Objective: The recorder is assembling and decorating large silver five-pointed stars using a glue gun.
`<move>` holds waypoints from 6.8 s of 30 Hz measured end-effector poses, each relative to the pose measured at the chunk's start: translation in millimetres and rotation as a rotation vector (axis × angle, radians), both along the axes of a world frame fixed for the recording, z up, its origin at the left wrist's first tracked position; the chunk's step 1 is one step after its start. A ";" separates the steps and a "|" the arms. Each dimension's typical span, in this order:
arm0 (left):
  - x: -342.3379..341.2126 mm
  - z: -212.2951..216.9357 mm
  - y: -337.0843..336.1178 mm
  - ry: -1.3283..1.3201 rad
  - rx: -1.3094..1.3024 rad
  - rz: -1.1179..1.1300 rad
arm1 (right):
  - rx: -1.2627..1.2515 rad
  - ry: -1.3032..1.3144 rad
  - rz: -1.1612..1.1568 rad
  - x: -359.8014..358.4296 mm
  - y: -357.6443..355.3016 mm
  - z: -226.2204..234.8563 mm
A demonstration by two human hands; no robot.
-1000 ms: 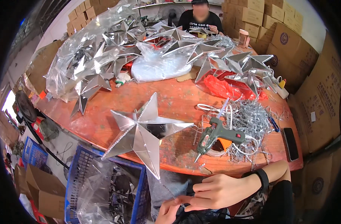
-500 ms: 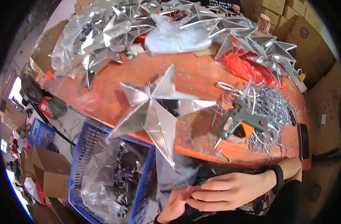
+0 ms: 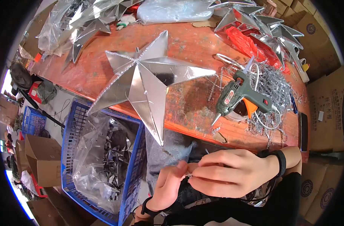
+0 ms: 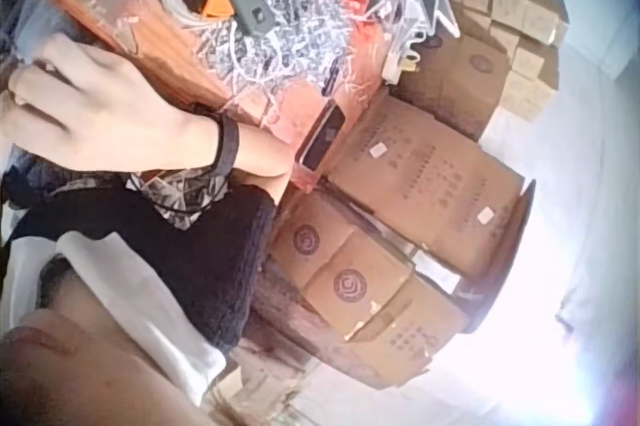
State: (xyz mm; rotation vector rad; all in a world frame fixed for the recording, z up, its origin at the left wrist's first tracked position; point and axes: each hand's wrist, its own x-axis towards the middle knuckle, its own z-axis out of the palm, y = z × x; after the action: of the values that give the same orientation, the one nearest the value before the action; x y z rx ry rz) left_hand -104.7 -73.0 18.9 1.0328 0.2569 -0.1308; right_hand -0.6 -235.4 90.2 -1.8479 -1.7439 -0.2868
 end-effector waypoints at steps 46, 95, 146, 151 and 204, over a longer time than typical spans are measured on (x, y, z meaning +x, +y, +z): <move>82.9 58.4 103.4 -0.828 1.298 0.377 | 0.046 0.446 -0.095 146.4 112.5 24.4; 112.7 44.5 86.9 -0.866 1.574 0.430 | 0.038 0.415 -0.140 151.7 114.1 23.5; 112.3 -27.3 83.7 -0.579 0.327 0.690 | -0.109 0.453 -0.672 50.0 -119.4 53.9; 103.7 -28.1 84.2 -0.573 0.311 0.621 | 0.224 0.831 -0.616 38.2 -99.8 55.7; 29.2 -5.1 18.3 -0.392 0.632 -0.148 | -0.110 0.722 -0.382 23.8 -63.6 13.5</move>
State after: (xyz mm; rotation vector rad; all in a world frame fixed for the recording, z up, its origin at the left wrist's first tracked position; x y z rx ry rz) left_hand -75.4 -54.7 13.8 1.6774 -0.1513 0.0262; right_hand 23.2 -298.9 103.6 -2.0112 -0.9323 0.3131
